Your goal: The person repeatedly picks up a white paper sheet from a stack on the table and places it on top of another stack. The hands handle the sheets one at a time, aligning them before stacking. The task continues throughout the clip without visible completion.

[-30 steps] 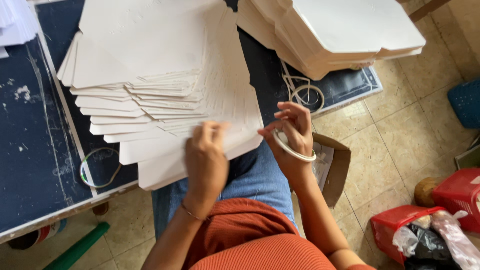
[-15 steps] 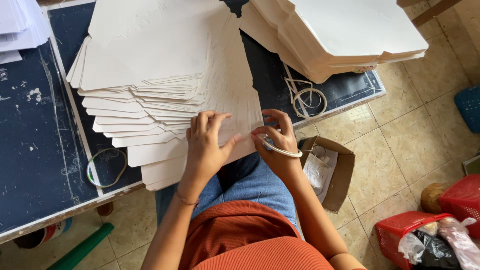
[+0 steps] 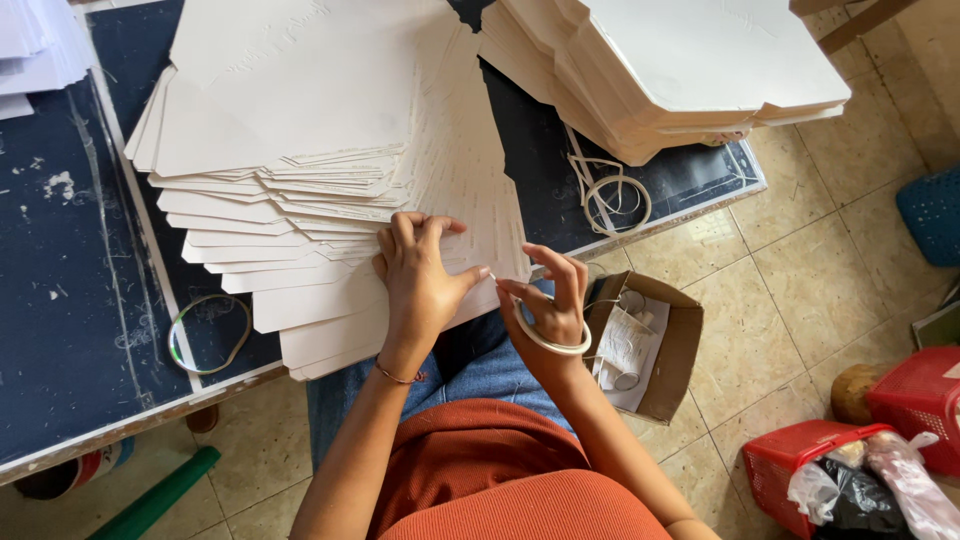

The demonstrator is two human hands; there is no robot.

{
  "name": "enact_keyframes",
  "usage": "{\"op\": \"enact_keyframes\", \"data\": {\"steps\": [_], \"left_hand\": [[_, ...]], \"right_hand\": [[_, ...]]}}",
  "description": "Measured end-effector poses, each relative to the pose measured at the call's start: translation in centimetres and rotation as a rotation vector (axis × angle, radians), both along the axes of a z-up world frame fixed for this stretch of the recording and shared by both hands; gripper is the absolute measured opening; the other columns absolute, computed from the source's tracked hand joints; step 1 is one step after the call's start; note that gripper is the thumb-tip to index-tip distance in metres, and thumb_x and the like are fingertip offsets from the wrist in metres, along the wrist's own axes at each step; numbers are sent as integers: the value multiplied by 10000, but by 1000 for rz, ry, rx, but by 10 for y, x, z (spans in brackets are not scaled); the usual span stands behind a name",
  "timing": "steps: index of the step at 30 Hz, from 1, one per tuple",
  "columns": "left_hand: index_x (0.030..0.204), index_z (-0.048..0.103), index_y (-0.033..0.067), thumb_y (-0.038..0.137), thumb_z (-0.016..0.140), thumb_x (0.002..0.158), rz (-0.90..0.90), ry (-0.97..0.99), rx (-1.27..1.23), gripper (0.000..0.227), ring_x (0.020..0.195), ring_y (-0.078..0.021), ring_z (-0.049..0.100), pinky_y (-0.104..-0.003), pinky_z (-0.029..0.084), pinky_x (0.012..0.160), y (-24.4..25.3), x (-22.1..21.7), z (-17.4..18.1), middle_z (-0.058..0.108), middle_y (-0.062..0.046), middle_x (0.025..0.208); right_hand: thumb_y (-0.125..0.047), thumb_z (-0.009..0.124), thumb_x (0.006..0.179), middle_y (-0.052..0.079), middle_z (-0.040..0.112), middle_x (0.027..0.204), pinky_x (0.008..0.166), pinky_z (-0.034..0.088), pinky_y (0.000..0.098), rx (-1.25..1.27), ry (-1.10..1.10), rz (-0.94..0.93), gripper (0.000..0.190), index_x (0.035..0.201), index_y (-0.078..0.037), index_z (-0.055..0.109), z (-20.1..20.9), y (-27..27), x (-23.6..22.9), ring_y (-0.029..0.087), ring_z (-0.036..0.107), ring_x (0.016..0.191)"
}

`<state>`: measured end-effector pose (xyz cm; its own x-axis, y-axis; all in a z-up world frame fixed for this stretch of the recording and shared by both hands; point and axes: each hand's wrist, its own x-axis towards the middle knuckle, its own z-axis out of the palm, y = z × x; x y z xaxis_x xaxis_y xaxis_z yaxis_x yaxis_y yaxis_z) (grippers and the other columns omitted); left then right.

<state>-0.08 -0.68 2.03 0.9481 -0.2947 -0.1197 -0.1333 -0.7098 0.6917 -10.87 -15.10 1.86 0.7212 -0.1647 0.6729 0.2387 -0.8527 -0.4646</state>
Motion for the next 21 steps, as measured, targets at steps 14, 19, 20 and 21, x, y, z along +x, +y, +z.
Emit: {"op": "enact_keyframes", "data": {"steps": [14,19,20,21], "left_hand": [[1215,662,259,367,1025,670,-22,-48,-39,664,1238,-321,499,-539,456,1037,7,3,3,481,4,1301],[1281,747,239,222,974,756,-69,-139,-402,572,1018,-248,633,-429,540,960,42,10,-22,660,-15,1163],[1325,706,233,185,970,742,-42,-142,-329,641,1035,-248,638,-451,533,961,55,5,-14,659,-9,1164],[1369,665,227,148,965,728,-15,-144,-255,712,1052,-248,643,-473,525,962,67,-1,-7,658,-2,1165]], "right_hand": [[-31,864,910,139,623,1321,905,602,345,217,18,-106,101,994,-82,839,30,13,-12,268,646,1076],[-134,872,915,140,659,1308,909,621,391,310,190,-3,71,982,-114,857,19,21,-5,300,674,1050],[-157,897,880,115,668,1297,907,602,382,299,230,39,83,953,-147,859,14,28,-6,302,657,1082],[-181,923,844,90,678,1286,904,583,372,287,269,82,101,924,-180,861,9,35,-7,305,639,1114]]}}
